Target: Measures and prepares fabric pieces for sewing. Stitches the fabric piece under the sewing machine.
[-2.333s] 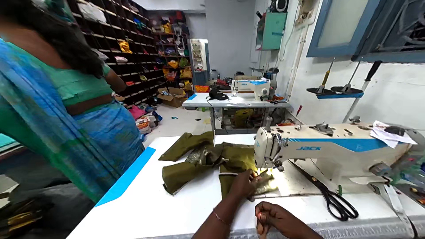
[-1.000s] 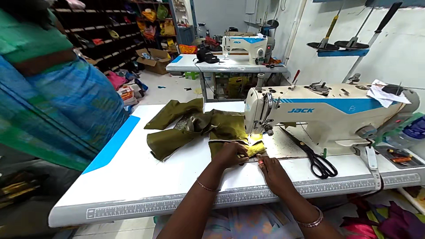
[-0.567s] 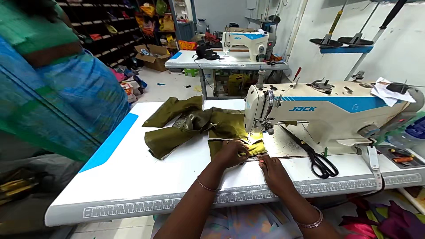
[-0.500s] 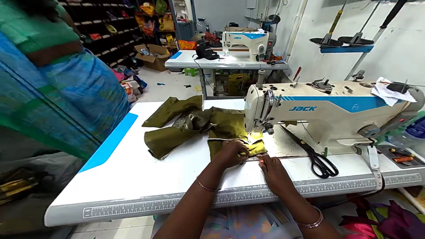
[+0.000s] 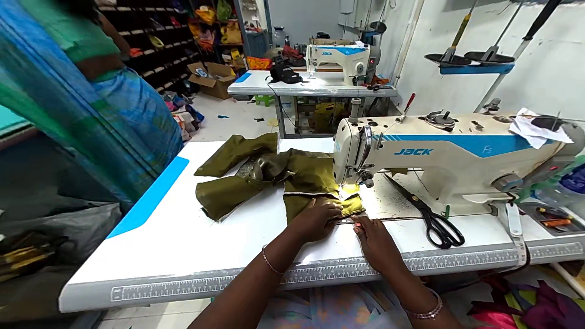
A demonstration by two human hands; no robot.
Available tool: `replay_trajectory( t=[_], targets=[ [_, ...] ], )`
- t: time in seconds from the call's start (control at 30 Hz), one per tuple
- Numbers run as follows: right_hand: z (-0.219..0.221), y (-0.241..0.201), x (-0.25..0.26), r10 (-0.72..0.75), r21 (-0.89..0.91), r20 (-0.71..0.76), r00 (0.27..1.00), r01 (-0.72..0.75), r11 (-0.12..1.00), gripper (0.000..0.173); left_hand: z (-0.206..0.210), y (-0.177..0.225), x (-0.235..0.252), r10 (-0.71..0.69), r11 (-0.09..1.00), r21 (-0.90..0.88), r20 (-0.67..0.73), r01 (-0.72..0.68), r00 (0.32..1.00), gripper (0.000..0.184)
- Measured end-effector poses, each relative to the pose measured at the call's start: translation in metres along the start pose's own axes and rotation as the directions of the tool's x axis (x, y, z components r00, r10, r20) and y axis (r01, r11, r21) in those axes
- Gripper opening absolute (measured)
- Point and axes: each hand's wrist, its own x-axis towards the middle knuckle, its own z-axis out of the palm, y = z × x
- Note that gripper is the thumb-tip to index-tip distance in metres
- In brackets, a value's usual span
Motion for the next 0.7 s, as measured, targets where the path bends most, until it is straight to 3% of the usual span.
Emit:
replay_trajectory(
  t=[0.13, 0.2, 0.27, 0.4, 0.5, 0.7],
  targets=[
    [-0.005, 0.007, -0.001, 0.015, 0.242, -0.207, 0.978, 0.036, 0.97, 0.024, 0.008, -0.013, -0.005, 0.032, 0.999, -0.021, -0.044, -0.033, 0.998, 0.035],
    [-0.01, 0.015, 0.006, 0.018, 0.276, -0.296, 0.955, 0.067, 0.959, 0.024, 0.013, -0.015, -0.006, 0.047, 0.999, -0.013, -0.09, -0.048, 0.995, 0.035],
    [-0.018, 0.022, 0.018, -0.001, 0.263, -0.259, 0.966, 0.071, 0.962, 0.026, 0.018, -0.014, -0.004, 0.039, 0.999, 0.024, -0.107, -0.036, 0.993, 0.037],
    [-0.023, 0.027, 0.051, -0.203, 0.129, -0.077, 0.976, 0.211, 0.969, 0.026, 0.024, -0.011, -0.002, 0.056, 0.997, 0.064, -0.141, -0.048, 0.988, 0.04],
    [-0.023, 0.023, 0.07, -0.239, 0.061, 0.058, 0.969, 0.235, 0.97, 0.025, 0.023, -0.008, 0.001, 0.051, 0.992, 0.124, -0.113, -0.037, 0.992, 0.042],
    [-0.011, 0.031, 0.069, -0.21, -0.024, 0.029, 0.977, 0.211, 0.977, 0.023, 0.022, -0.007, 0.002, 0.046, 0.993, 0.114, -0.111, -0.033, 0.993, 0.042]
  ],
)
